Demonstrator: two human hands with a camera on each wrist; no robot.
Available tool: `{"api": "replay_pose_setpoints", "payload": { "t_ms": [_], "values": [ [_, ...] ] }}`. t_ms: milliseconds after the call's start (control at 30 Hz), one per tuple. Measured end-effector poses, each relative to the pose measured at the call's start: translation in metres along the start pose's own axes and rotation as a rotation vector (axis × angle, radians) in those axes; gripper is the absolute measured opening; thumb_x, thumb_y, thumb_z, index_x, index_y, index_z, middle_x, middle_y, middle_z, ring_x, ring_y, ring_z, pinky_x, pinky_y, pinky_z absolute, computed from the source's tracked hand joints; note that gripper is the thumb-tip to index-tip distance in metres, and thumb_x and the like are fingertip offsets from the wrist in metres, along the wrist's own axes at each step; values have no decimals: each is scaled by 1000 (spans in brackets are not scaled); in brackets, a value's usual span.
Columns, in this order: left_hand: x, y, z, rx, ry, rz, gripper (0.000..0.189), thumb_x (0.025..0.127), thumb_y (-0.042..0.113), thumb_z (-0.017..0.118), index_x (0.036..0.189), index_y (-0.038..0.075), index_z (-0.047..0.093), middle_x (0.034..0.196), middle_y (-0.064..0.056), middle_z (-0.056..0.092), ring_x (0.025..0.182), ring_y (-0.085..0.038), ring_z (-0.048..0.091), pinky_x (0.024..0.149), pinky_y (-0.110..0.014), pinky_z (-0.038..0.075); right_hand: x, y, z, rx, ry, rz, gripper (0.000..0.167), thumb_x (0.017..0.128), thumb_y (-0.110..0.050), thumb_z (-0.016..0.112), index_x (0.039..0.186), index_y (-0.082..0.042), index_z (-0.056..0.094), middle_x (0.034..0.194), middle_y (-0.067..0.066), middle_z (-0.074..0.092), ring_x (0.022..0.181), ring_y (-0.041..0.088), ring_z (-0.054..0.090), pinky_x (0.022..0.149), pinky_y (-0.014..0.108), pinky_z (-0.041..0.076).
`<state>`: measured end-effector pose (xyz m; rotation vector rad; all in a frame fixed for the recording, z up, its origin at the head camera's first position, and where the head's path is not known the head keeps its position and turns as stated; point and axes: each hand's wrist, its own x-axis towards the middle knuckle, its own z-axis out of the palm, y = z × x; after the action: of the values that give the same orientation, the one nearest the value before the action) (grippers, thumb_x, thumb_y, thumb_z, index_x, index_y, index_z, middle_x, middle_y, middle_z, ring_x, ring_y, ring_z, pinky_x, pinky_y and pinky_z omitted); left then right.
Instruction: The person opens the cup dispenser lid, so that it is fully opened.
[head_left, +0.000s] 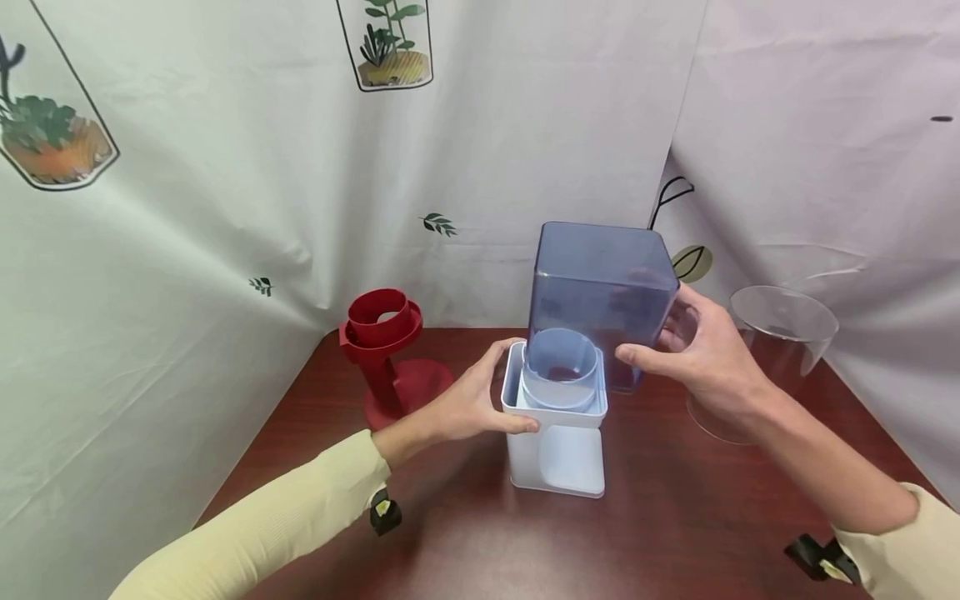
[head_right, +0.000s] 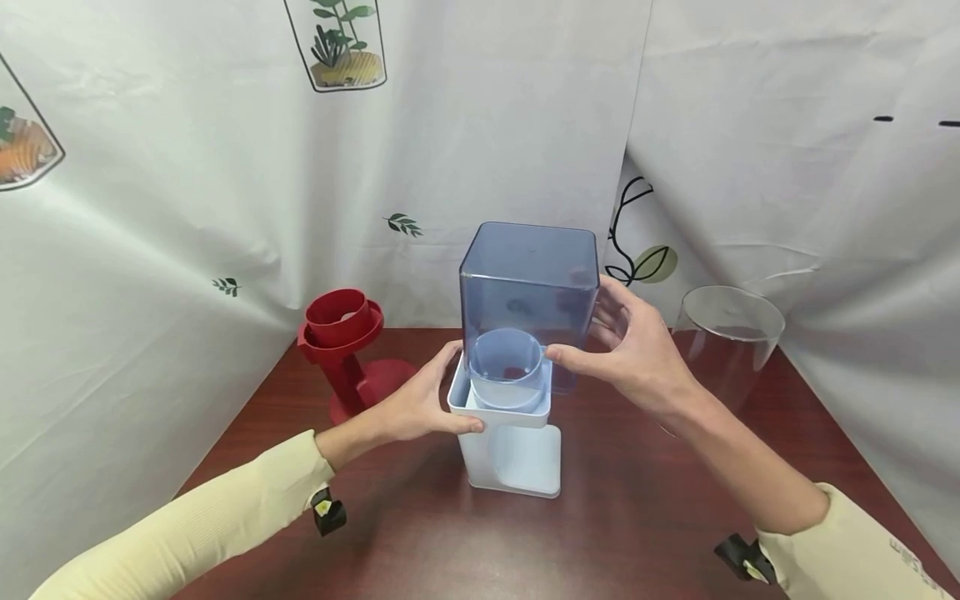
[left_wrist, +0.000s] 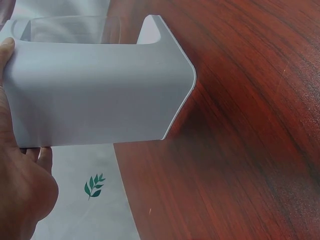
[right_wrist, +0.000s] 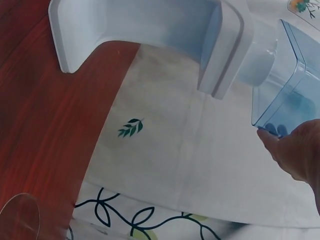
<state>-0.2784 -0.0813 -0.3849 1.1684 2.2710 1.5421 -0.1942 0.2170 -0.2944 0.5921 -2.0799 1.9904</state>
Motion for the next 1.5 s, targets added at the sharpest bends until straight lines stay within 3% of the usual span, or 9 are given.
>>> {"api": "replay_pose_setpoints", "payload": {
  "t_ms": [133,400,1500],
  "values": [
    [1,-1,0,10,7,5,97,78,17,94,155,16,35,142,-1,54,126,-21,57,105,-37,55,-1,0,-7,-73,2,-8,73,86,8,83,150,-5,50,134,8,67,115,16,71,97,21,55],
    [1,0,-1,44,13,2,99,76,19,95,155,18,35,144,3,54,128,-17,56,108,-37,52,-4,4,-16,-100,5,-16,70,87,9,82,149,-5,52,134,8,66,115,14,71,96,21,55],
    [2,-4,-24,59,-19,-29,101,78,21,94,158,21,32,147,4,51,131,-18,54,104,-38,55,-9,22,-37,73,22,-75,65,87,21,72,144,-5,55,136,5,67,125,11,65,102,20,52]
  ]
}}
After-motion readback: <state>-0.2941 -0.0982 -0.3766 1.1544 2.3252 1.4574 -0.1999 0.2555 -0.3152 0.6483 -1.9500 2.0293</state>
